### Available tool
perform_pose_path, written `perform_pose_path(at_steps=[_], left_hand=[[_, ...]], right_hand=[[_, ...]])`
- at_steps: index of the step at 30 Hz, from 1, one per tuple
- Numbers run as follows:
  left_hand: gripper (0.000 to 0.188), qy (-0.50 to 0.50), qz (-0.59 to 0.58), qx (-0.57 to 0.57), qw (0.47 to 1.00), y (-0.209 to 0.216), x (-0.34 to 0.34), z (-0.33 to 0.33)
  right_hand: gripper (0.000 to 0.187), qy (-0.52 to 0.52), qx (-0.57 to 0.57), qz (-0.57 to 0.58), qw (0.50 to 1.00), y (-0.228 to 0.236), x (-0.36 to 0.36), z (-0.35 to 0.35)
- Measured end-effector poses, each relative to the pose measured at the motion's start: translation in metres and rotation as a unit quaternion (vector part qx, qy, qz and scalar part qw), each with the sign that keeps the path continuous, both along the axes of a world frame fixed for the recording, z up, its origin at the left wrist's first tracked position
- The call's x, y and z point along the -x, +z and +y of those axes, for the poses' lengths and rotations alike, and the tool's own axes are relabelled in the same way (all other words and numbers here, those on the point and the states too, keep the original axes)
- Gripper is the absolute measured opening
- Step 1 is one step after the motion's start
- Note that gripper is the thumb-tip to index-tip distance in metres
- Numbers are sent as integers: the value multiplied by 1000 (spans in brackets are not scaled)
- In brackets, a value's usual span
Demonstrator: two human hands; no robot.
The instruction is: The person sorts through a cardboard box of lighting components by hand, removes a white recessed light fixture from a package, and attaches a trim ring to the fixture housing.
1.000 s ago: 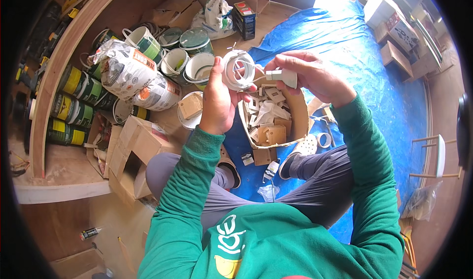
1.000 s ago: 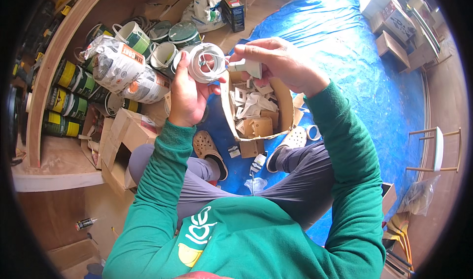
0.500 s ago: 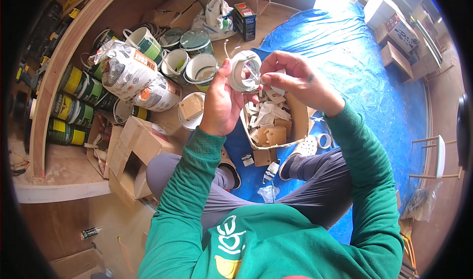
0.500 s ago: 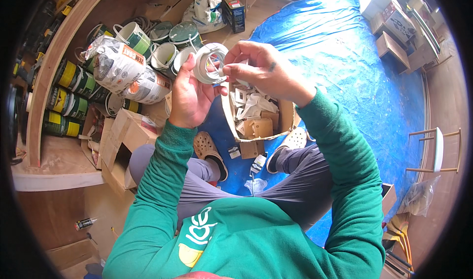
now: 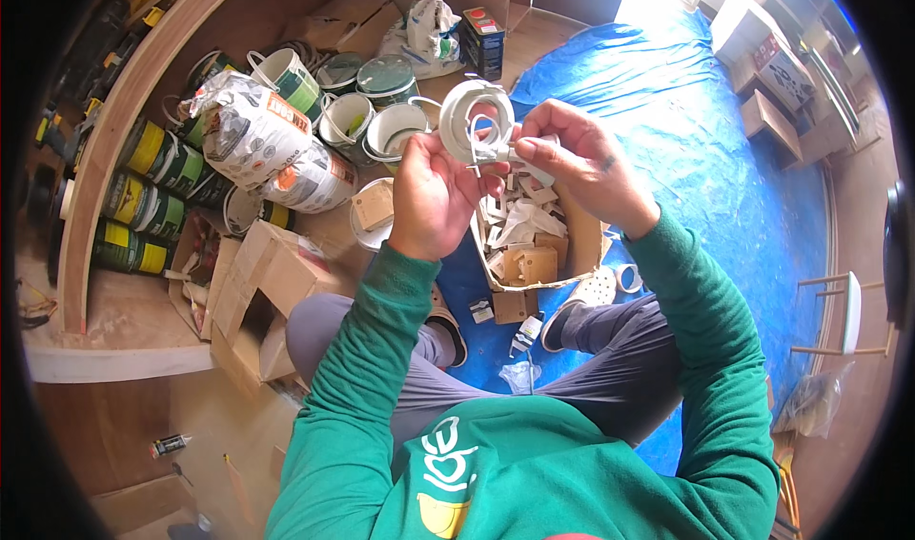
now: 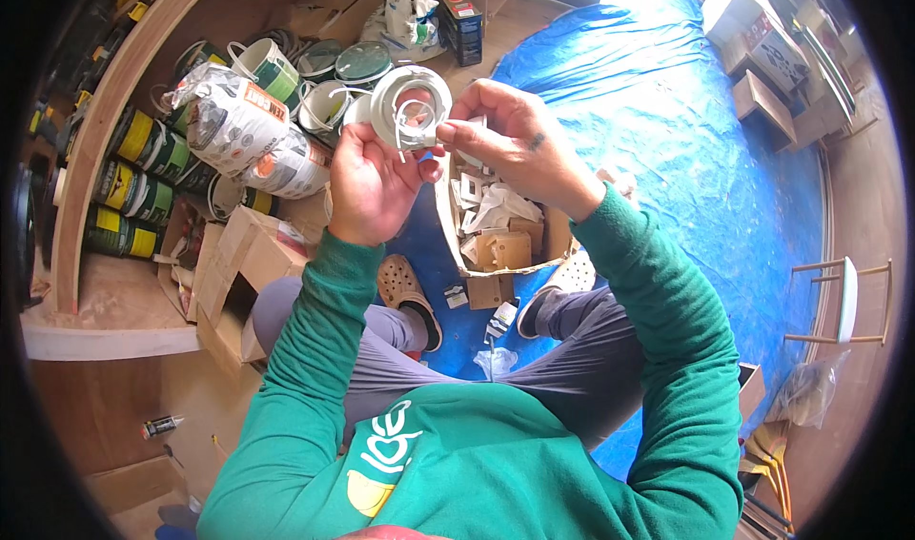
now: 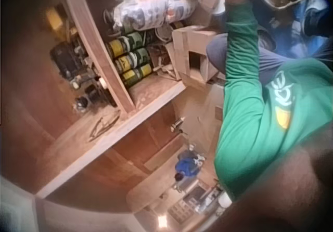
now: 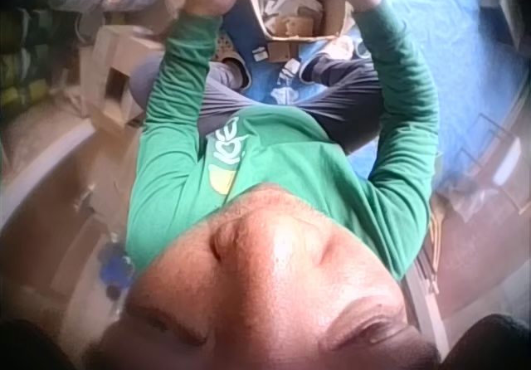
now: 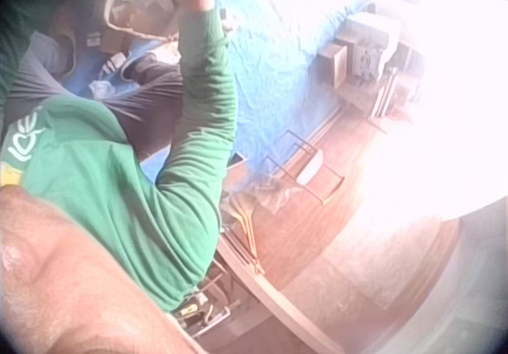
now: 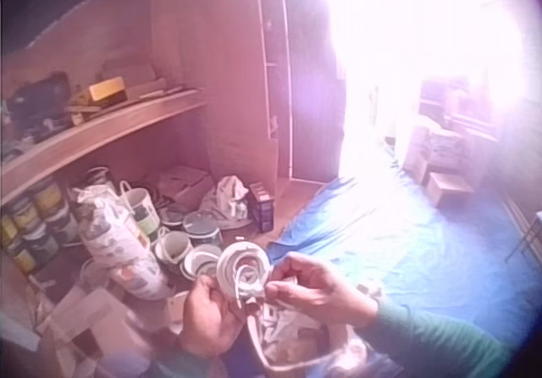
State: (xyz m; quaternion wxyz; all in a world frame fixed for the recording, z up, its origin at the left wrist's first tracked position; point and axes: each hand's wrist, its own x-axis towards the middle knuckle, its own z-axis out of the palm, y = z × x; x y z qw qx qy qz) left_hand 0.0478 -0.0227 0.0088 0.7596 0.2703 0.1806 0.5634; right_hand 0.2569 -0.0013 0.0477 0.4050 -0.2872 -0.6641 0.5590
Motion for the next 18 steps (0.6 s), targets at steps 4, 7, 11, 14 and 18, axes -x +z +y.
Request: perform_pose_path(at_steps=[4,7,11,14,18], left_hand=[[52,-8,24,-15,1000,-1,0,0],[45,1,47,-36,998,6,-2,-3],[42,34,112,-81,990,5,-3,-3],[39,86,174,-116,974,4,-8,-4],[35,176,297,-176,922,7,-16,-10]], right_hand=[[26,-35,-27,8,999,-6,-1,3],[27,-50,-38,21,998,-6,-1,4],[27,-75,-71,-4,995,-6,-3,7],[29,-66,-87,26,994,-3,-1,5],[38,-53,-90,14,994,0,3,0]])
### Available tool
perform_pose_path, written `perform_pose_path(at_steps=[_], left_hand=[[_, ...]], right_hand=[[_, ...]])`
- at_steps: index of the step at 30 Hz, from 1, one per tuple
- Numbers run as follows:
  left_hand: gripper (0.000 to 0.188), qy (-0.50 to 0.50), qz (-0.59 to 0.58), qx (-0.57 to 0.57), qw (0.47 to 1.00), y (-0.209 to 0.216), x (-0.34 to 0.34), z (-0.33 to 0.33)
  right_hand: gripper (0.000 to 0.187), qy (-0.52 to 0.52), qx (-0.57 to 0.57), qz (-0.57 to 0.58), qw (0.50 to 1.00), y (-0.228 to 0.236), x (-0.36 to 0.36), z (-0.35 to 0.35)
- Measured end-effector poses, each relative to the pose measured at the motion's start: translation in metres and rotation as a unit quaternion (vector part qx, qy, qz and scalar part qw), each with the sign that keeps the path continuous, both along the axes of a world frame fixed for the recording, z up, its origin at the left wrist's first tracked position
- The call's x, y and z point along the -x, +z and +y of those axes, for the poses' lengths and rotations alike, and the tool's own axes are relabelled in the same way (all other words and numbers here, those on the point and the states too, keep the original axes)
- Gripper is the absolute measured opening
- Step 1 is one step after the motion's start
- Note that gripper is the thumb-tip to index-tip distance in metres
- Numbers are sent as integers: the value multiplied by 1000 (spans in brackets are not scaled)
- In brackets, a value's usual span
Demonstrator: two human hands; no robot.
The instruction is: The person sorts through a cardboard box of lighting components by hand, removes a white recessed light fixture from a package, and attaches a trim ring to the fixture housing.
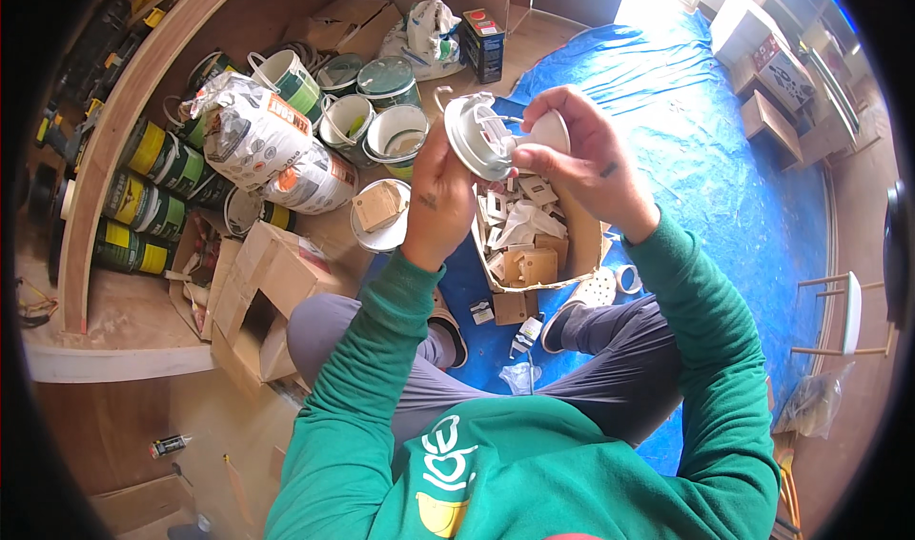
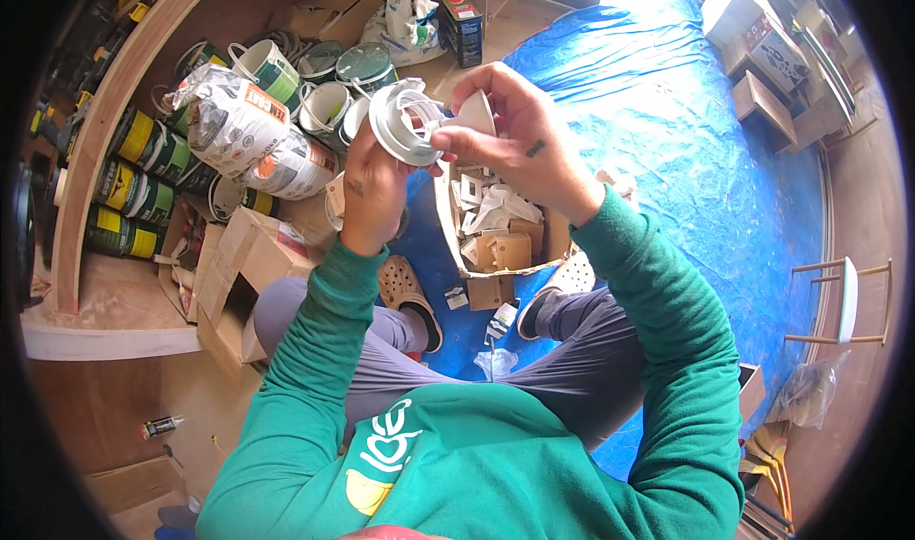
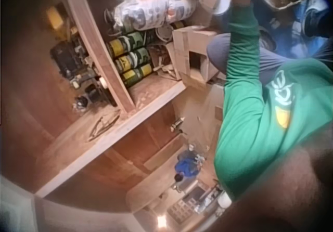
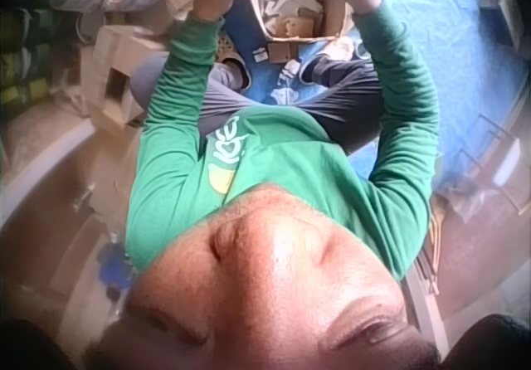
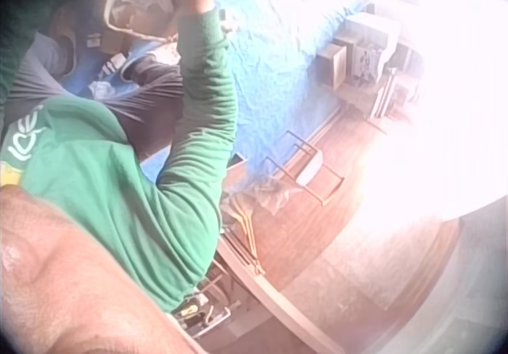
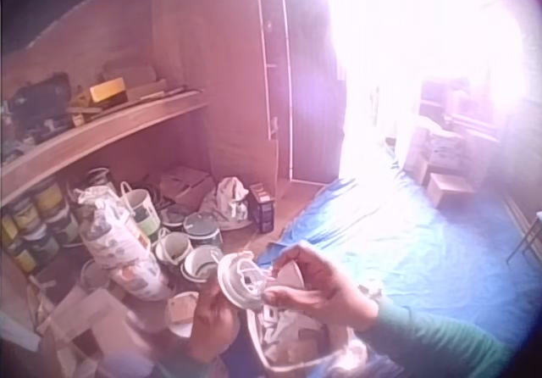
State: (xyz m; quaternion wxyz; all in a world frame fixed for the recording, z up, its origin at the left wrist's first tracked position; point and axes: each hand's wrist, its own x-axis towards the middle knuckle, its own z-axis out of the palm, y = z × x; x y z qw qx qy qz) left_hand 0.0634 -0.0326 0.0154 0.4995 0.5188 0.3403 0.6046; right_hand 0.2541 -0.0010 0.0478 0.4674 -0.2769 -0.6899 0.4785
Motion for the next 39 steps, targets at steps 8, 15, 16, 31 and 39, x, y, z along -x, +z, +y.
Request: perform_pose_path(at_steps=[8,15,16,31,39], left_hand=[[30,28,-114,-7,993,-3,-1,0],[29,42,-204,28,978,-2,7,-2],[29,35,-210,24,977,-2,8,-1],[37,-57,-280,121,951,4,-4,-5],[56,-60,-247,110,961,5,-12,-8]], right_hand=[[60,17,-28,-37,999,0,10,-17],[63,57,-48,31,997,-5,12,-14],[62,46,-55,19,997,-5,12,-14],[43,-144,-261,-66,952,11,12,-24],[32,-153,-275,-77,946,8,10,-17]])
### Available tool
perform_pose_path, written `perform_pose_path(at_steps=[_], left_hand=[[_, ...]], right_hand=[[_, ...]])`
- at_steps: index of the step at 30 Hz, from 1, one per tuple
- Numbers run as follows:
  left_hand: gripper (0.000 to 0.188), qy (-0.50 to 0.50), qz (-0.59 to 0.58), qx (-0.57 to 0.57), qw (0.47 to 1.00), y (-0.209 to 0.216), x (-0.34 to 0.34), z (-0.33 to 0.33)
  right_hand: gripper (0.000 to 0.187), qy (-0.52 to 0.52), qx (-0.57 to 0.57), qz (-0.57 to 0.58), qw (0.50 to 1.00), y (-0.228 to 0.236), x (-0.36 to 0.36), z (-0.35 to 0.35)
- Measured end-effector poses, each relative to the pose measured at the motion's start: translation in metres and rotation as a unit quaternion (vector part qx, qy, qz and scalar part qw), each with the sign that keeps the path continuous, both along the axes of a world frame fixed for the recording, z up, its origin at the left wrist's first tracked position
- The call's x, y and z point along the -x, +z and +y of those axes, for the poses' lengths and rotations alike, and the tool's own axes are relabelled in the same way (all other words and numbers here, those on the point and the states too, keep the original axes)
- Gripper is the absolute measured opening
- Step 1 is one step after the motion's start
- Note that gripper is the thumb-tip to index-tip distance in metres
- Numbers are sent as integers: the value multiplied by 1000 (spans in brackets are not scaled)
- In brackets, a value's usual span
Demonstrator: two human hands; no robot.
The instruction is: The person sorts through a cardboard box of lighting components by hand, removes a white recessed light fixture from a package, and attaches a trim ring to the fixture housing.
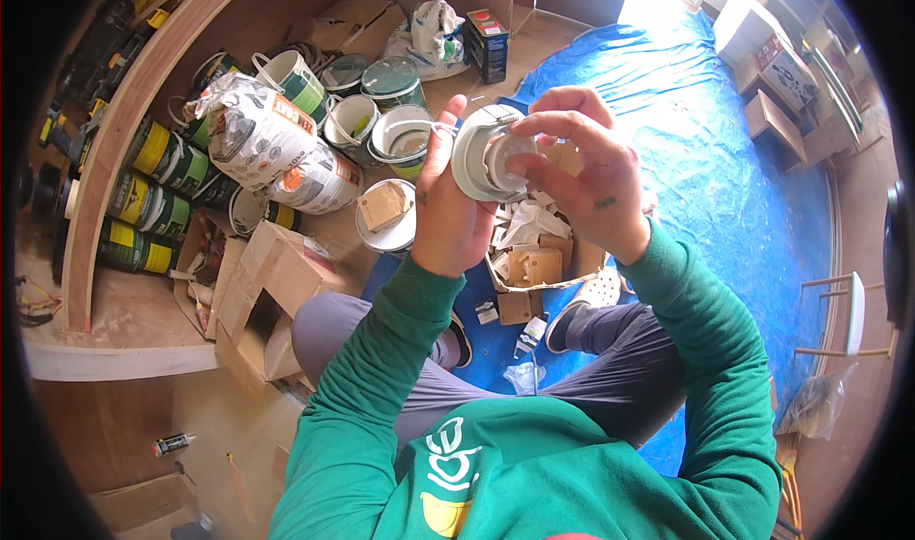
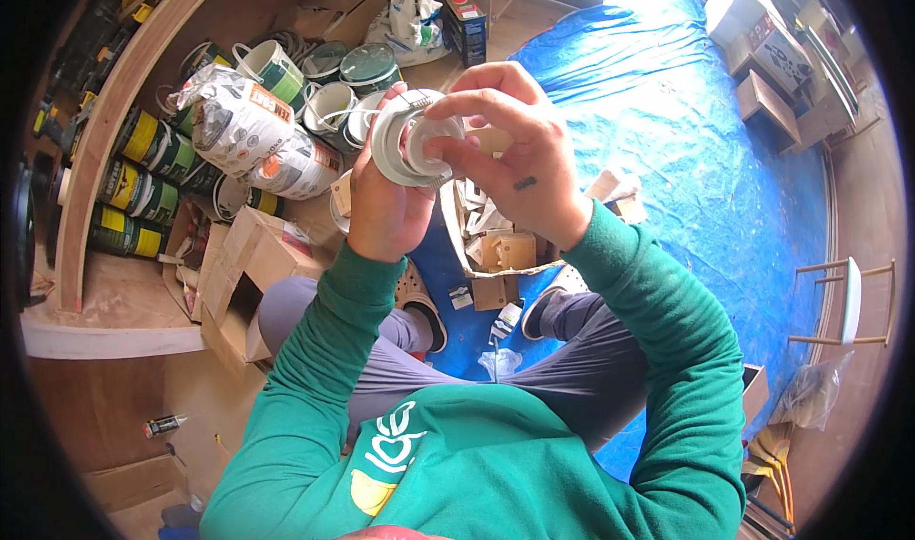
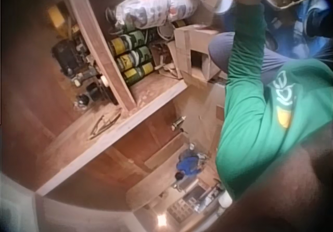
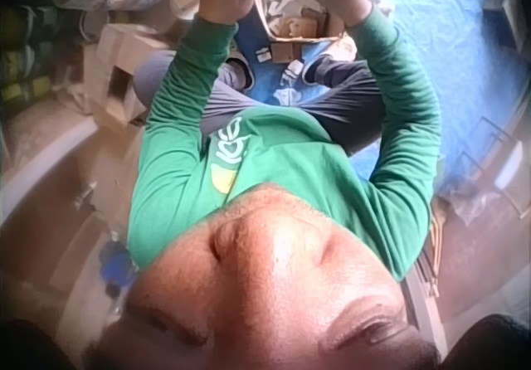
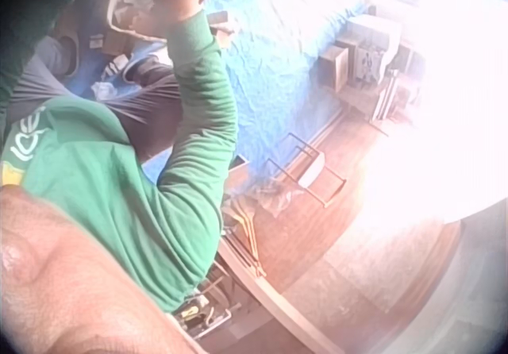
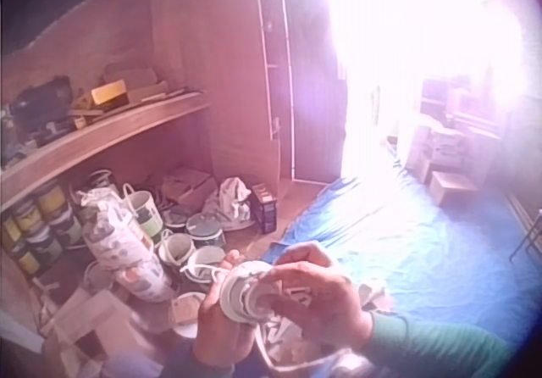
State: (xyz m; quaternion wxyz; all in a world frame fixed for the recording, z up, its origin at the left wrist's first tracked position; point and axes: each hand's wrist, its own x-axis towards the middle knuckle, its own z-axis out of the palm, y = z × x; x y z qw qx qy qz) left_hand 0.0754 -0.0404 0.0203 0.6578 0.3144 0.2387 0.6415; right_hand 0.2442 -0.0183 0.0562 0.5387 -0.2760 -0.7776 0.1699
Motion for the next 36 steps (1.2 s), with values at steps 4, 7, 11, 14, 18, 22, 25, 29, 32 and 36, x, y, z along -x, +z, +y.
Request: perform_pose_path(at_steps=[4,7,11,14,18,22,25,29,32,36], left_hand=[[80,-41,-28,-23,998,-5,5,1],[93,-42,-35,-28,998,-3,6,3],[94,-20,-11,-29,999,2,2,-1],[91,-34,-35,-19,999,-1,3,1],[86,-41,-56,2,998,-11,8,5],[80,-45,-53,19,997,-12,10,7],[75,-37,-54,18,998,-12,11,10],[69,-29,-57,9,998,-13,13,11],[70,-37,-47,12,998,-12,13,13],[68,-15,-51,30,998,-22,17,16]], right_hand=[[39,33,163,121,979,-6,10,-5],[43,74,253,93,960,-2,6,-4],[44,126,348,102,923,-1,2,-4],[44,149,343,99,922,-4,0,0],[42,212,398,142,881,-5,-3,6],[39,225,407,154,872,-8,-7,11],[36,172,416,117,885,-10,-12,17],[35,156,445,117,874,-8,-12,15],[38,170,462,144,858,-8,-10,12],[42,216,484,143,836,-6,-8,9]])
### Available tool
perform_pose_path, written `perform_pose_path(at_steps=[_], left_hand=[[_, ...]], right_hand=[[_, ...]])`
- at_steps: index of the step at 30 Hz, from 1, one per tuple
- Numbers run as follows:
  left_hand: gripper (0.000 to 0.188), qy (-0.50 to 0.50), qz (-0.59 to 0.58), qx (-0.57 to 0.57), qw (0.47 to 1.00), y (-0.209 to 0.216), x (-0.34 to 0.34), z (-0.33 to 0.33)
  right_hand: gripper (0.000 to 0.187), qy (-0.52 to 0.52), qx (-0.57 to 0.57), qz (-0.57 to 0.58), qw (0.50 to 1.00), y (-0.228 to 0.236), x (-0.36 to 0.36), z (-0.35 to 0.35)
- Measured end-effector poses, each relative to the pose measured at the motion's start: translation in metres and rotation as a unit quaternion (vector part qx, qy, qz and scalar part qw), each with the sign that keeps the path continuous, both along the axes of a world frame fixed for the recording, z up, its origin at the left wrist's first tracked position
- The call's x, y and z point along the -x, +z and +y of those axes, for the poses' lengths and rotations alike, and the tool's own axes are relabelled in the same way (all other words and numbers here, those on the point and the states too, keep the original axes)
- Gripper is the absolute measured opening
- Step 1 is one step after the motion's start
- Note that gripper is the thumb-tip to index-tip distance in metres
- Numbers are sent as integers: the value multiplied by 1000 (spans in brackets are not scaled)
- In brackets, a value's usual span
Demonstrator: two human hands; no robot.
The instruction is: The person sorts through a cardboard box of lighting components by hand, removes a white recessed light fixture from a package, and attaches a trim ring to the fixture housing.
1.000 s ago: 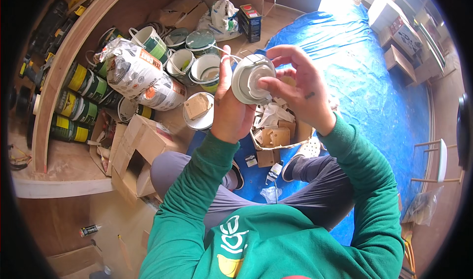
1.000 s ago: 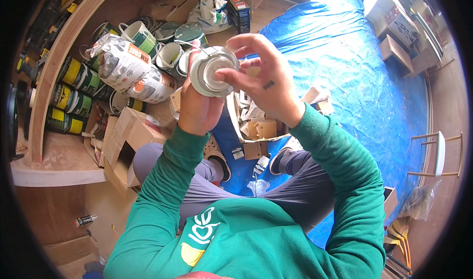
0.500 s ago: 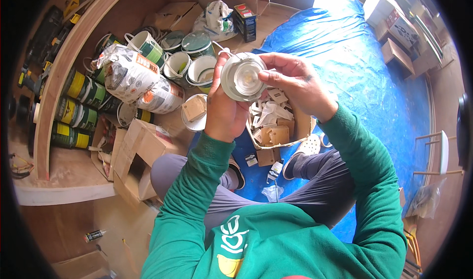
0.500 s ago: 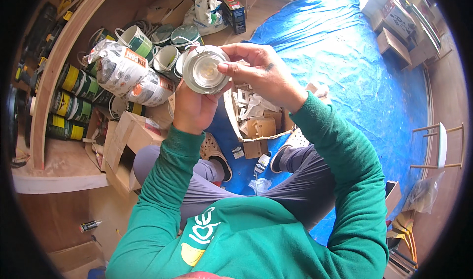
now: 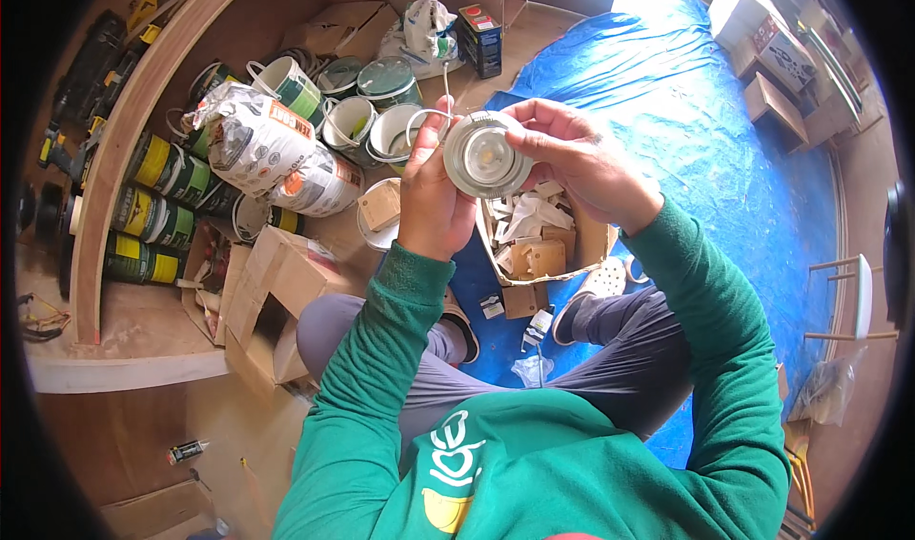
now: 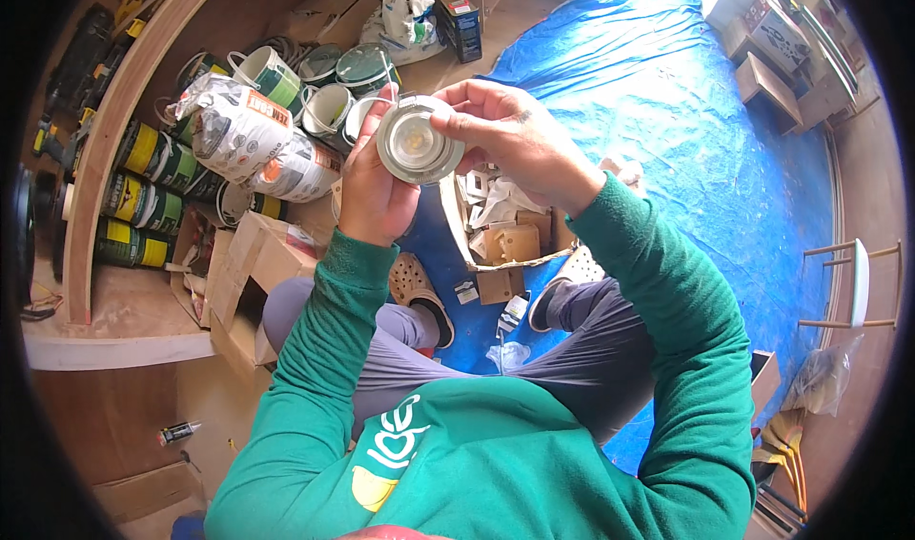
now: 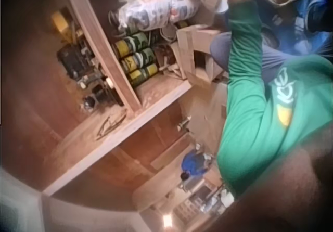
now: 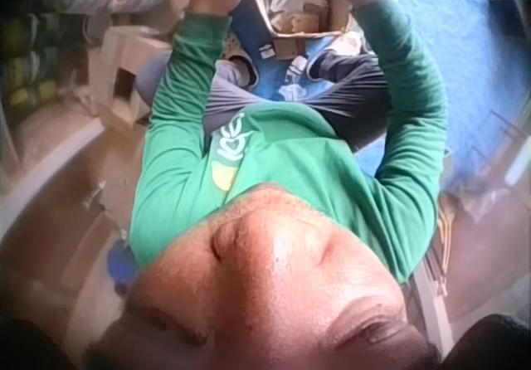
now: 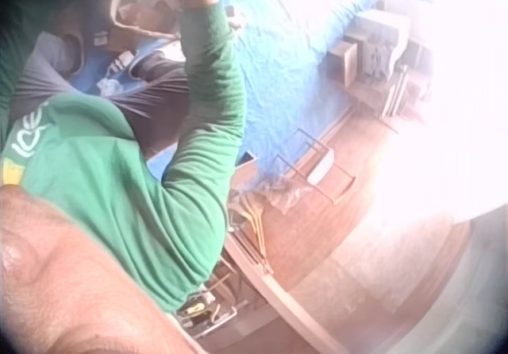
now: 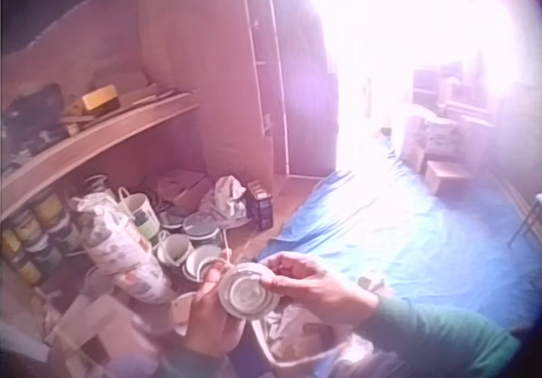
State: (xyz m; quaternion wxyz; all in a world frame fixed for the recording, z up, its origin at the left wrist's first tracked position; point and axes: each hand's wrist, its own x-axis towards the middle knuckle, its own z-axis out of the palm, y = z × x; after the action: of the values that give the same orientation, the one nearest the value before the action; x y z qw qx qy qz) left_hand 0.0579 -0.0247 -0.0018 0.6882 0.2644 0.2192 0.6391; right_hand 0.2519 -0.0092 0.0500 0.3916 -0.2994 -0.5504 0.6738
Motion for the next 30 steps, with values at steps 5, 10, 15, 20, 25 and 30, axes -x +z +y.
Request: perform_pose_path(at_steps=[5,10,15,20,25,30], left_hand=[[56,-33,3,26,999,0,-1,0],[48,-47,-18,22,998,-7,0,-1],[41,-20,-1,23,1000,0,0,1],[34,-11,17,14,1000,-12,0,3],[45,-55,21,52,997,1,-6,1],[59,-123,70,94,985,-2,0,0]], right_hand=[[46,24,33,18,999,-5,-2,2],[45,30,74,62,995,-7,2,0],[44,10,46,47,998,-12,2,2],[43,-20,2,23,1000,-13,3,1],[43,-41,-28,16,999,-13,-3,7],[40,-51,-113,25,992,-10,-3,7]])
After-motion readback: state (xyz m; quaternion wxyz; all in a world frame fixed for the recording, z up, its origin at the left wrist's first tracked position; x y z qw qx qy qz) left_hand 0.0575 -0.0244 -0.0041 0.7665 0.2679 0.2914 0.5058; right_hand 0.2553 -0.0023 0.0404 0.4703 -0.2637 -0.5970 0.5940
